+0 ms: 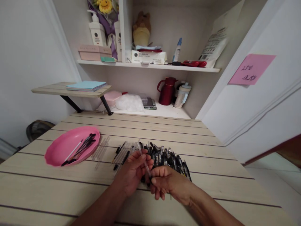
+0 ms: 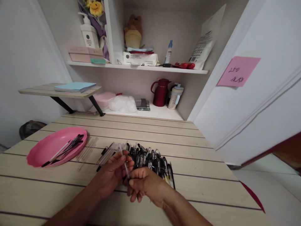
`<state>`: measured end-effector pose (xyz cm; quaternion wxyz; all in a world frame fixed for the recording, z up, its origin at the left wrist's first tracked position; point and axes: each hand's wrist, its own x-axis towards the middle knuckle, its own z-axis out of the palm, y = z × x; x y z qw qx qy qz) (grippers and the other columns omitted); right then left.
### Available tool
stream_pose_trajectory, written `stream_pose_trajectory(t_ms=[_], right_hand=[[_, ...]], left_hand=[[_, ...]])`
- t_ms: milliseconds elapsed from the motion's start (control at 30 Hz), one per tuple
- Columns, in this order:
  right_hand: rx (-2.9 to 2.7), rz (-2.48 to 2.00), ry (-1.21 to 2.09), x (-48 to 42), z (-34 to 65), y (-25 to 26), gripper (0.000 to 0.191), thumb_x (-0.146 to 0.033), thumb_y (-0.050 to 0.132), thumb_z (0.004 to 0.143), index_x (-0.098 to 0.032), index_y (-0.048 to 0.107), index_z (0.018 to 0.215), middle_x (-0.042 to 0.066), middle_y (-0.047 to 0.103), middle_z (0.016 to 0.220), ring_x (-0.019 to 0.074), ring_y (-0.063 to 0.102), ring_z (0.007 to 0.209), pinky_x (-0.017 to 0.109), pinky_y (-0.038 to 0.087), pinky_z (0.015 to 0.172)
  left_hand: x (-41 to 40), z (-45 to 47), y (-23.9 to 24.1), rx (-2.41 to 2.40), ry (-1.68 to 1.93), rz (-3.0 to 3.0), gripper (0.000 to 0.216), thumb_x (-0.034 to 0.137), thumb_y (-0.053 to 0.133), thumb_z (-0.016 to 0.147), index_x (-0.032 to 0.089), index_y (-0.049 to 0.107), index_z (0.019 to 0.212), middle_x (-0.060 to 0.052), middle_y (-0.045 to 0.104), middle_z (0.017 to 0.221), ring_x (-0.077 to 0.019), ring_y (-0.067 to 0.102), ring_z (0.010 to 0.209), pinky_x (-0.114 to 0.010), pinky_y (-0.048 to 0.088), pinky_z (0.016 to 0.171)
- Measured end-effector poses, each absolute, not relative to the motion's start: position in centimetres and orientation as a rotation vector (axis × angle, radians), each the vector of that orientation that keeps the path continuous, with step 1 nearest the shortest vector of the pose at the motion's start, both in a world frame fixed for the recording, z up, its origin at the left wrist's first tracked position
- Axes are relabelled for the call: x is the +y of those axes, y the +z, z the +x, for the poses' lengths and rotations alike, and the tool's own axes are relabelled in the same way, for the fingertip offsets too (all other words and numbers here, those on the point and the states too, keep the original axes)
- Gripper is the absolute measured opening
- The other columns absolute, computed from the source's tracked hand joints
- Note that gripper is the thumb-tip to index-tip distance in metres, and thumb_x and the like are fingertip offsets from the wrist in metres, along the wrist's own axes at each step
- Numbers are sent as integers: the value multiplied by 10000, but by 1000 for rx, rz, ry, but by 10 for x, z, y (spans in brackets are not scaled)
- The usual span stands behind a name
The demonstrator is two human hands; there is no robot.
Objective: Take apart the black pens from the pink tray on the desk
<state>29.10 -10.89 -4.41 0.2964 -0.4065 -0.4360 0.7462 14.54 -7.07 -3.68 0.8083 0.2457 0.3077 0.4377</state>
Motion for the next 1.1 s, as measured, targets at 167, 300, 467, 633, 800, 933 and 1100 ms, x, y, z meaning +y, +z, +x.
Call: stream_pose_trajectory(t_ms=[167, 300, 467, 633, 800, 933, 1100], right_hand=[[-1194, -1319, 1779, -108, 289, -49, 296, -331, 672, 569, -148, 440, 576, -53, 525, 445, 45, 476, 360, 129, 269, 340], [-1153, -1256, 1844, -110, 287, -48, 350, -415, 667, 564, -161, 454, 675, -50, 541, 512, 73, 518, 400, 148, 324, 352], [-1232, -1256, 1865, -116, 282, -52, 320, -466, 541, 666, -153, 473, 653, 5, 565, 547, 91, 507, 403, 181, 312, 368], [-1829, -1669, 865, -122, 283, -55, 107, -219, 565, 661, -174, 499, 590, -4, 566, 579, 112, 505, 541, 209, 288, 482], [-2108, -1761, 593, -117, 285, -47, 140, -248, 477, 764, -196, 597, 715, 45, 629, 765, 164, 564, 718, 239, 326, 600], [-2105, -1806, 576, -113, 280, -49, 129, -212, 509, 738, -200, 588, 839, 58, 638, 809, 181, 574, 796, 237, 342, 658], [-2068, -1772, 615, -113, 281, -52, 149, -217, 457, 771, -200, 589, 837, 45, 635, 807, 163, 579, 774, 227, 343, 660]], left_hand=[[-70, 144, -39, 853, 989, 693, 284, 227, 697, 599, 136, 602, 851, -1, 609, 654, -100, 577, 579, -213, 448, 580], [-71, 144, -37, 876, 997, 672, 319, 254, 715, 561, 143, 603, 838, -9, 626, 666, -122, 590, 593, -231, 448, 582], [-71, 143, -36, 938, 1049, 722, 277, 250, 723, 534, 135, 603, 757, 6, 606, 633, -115, 579, 567, -235, 448, 581], [-62, 133, -35, 1139, 1203, 842, 250, 298, 707, 529, 143, 522, 594, 50, 521, 541, -73, 497, 471, -212, 409, 522], [-49, 112, -36, 1366, 1000, 1368, 263, 372, 684, 535, 154, 564, 619, 47, 477, 481, -86, 424, 458, -200, 296, 463], [-42, 102, -40, 1506, 826, 1806, 219, 372, 670, 540, 174, 617, 617, 12, 542, 519, -129, 466, 511, -222, 268, 507], [-41, 104, -48, 1544, 744, 2010, 229, 396, 653, 557, 187, 644, 651, -14, 578, 553, -153, 496, 534, -233, 252, 522]])
